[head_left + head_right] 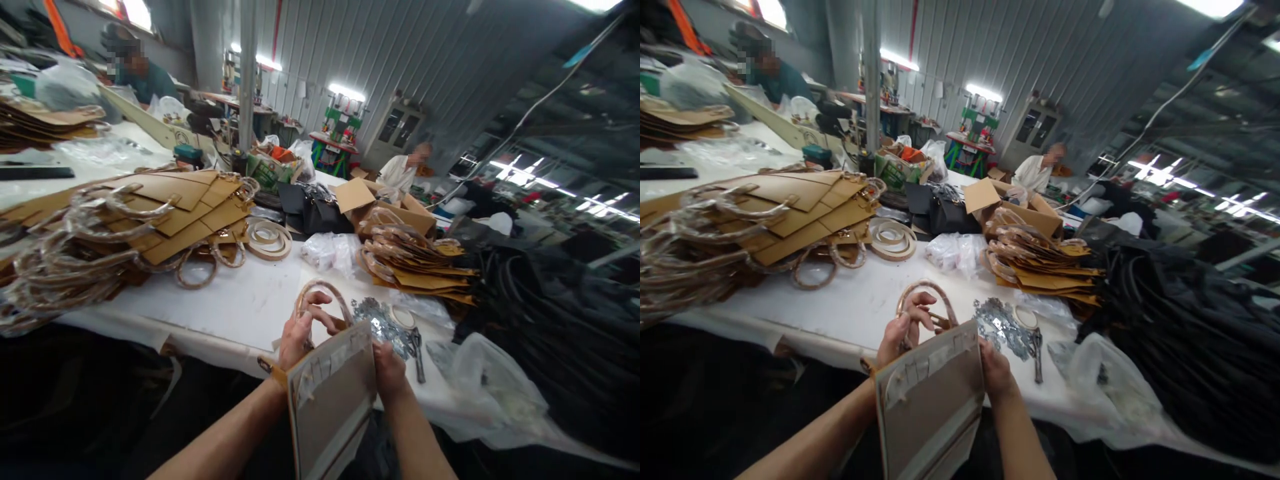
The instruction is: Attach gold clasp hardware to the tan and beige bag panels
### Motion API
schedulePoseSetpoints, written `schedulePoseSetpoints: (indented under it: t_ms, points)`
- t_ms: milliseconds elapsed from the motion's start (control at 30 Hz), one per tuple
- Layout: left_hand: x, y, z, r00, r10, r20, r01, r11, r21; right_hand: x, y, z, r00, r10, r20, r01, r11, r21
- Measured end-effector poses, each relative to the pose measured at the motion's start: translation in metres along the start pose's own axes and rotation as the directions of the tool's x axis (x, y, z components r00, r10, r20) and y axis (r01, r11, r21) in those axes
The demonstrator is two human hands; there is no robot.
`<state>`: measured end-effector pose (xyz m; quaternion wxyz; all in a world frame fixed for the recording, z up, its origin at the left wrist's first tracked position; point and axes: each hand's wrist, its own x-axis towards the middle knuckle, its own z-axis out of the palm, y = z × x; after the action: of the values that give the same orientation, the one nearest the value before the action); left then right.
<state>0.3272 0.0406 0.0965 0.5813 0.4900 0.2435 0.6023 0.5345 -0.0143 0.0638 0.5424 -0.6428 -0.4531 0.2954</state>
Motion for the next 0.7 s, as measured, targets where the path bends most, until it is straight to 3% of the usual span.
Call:
schedulePoseSetpoints:
  t_ms: [100, 167, 300, 400, 500, 600, 633, 700]
  points:
    - [-0.005, -0.011, -0.019, 0.999, -0.022, -0.045, 0.026, 0.995, 0.096, -0.009, -0.007, -0.001, 0.979, 0.078, 0.190, -0.114, 0.975, 0.188]
    - [-0.011, -0.016, -0.031, 0.995, -0.095, -0.035, 0.100, 0.979, 0.180, -0.013, -0.010, 0.001, 0.973, 0.082, 0.217, -0.142, 0.950, 0.279]
    - [-0.021, -0.028, -0.047, 0.941, -0.338, -0.035, 0.339, 0.923, 0.182, -0.011, -0.003, 0.002, 0.970, 0.159, 0.181, -0.197, 0.957, 0.212]
    - [-0.020, -0.037, -0.056, 0.905, -0.409, -0.117, 0.423, 0.896, 0.133, -0.001, 0.009, 0.012, 0.974, 0.213, 0.072, -0.221, 0.963, 0.151]
    - [-0.015, -0.039, -0.070, 0.858, -0.489, -0.156, 0.498, 0.867, 0.025, 0.008, 0.020, 0.026, 0.989, 0.144, -0.022, -0.140, 0.984, 0.114]
    - [-0.014, -0.031, -0.091, 0.761, -0.634, -0.139, 0.630, 0.773, -0.076, 0.018, 0.027, 0.039, 0.996, 0.058, -0.071, -0.052, 0.996, 0.077]
    - [-0.016, -0.026, -0.098, 0.747, -0.655, -0.116, 0.646, 0.756, -0.108, 0.022, 0.029, 0.042, 0.996, 0.043, -0.084, -0.038, 0.997, 0.060]
    - [-0.019, -0.018, -0.112, 0.775, -0.629, -0.063, 0.619, 0.776, -0.125, 0.029, 0.031, 0.047, 0.995, 0.029, -0.098, -0.027, 0.999, 0.020]
